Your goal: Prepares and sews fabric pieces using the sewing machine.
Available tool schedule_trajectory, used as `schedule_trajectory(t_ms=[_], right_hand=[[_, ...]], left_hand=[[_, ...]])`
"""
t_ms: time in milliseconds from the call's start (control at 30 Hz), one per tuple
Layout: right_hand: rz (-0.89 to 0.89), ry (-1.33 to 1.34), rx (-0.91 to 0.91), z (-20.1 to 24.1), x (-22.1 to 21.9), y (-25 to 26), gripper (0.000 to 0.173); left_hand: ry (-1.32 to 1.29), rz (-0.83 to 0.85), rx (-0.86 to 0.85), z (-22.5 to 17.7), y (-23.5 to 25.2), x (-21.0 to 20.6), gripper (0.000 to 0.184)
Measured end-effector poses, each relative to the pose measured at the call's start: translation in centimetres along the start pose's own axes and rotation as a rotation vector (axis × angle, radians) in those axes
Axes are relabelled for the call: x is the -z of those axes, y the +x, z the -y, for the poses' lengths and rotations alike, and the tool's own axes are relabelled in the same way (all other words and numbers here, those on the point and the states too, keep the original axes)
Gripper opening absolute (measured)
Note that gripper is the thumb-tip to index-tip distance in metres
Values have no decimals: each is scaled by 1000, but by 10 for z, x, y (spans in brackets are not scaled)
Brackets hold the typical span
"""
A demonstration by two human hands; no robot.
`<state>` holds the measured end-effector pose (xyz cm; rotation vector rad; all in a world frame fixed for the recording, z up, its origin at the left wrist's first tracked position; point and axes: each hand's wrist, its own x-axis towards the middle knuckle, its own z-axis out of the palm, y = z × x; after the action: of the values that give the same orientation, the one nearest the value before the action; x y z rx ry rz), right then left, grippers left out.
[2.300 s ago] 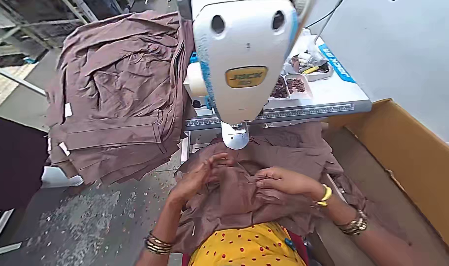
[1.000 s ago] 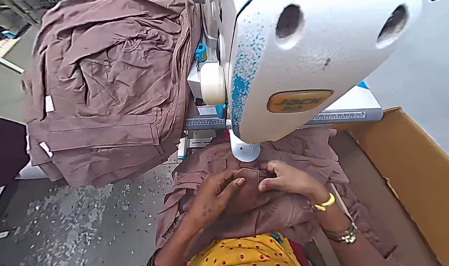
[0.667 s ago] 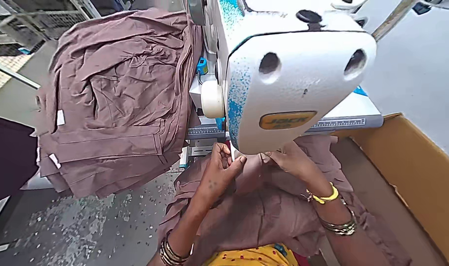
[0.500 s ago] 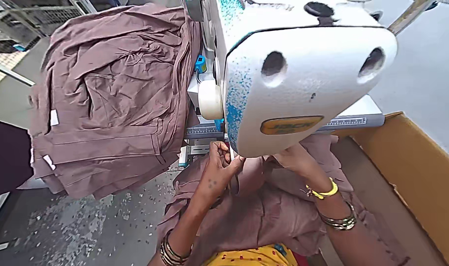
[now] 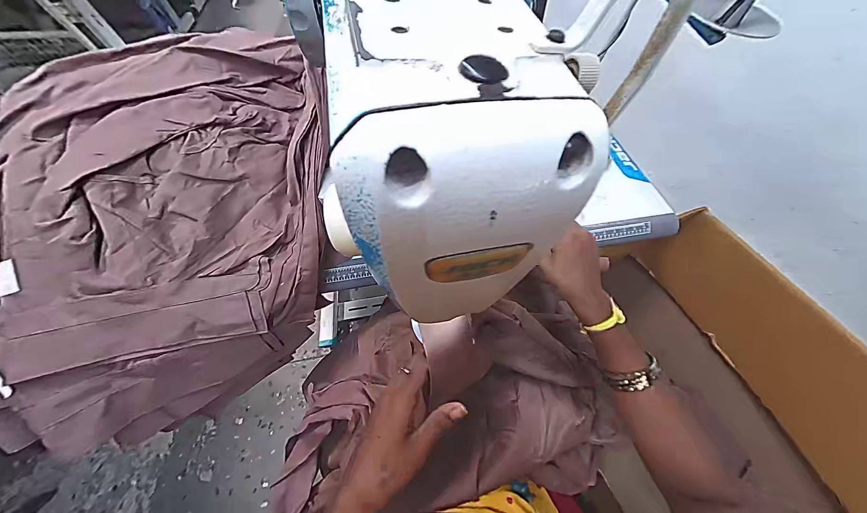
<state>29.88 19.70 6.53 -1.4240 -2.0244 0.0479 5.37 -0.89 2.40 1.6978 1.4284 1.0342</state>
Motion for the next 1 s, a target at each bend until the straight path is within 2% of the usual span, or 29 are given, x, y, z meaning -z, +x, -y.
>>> schedule_trajectory(t_ms=[67,100,133,200,233,267,300,333,400,433,467,500,600,667,700,767,833,900,933,1000], right_hand=[[43,-17,73,2,-8,4,19],[61,-38,127,2,-14,7,20],[80,-68,175,2,-19,9,19],[96,-147,247,0,-29,13,19],[105,-169,265,0,-32,14,21],[114,-178,272,0,-32,14,21],[126,-180,269,1,-31,13,19],[119,-174,269,-1,-31,14,15],[80,-122,266,-6,-31,13,9],[52,-79,258,-10,-31,12,14],[35,-20,230,-13,-30,11,18],[25,57,178,-14,-28,9,18],[16,303,-22,-1,-10,7,12],[26,384,-28,17,2,7,12],[32,386,25,27,6,5,12],[-2,340,226,49,13,-1,14],[-61,256,534,65,10,-17,20],[-95,156,812,79,1,-29,21],[-107,134,877,85,-3,-29,22],[-84,128,853,91,-4,-26,21]], left_hand=[[154,8,-80,0,-1,-7,53],[82,4,-69,-4,2,-7,46],[-139,37,5,-14,5,-4,41],[-780,151,229,-36,8,6,30],[-1007,206,282,-42,10,10,27],[-1087,239,293,-43,11,12,26],[-1005,258,261,-38,13,14,25],[-772,263,198,-29,13,16,27],[-132,213,65,-10,13,14,42],[75,180,52,-5,11,10,49],[138,157,63,-3,9,8,50],[91,141,83,-3,9,8,48],[-280,99,203,-17,16,12,39],[-342,47,290,-29,24,14,36],[-313,39,295,-30,25,15,38],[-173,66,194,-29,15,18,45],[-73,134,99,-29,-3,21,48],[-32,144,89,-21,-15,21,47],[-15,133,91,-14,-17,21,47],[-5,95,54,-3,-15,22,50]])
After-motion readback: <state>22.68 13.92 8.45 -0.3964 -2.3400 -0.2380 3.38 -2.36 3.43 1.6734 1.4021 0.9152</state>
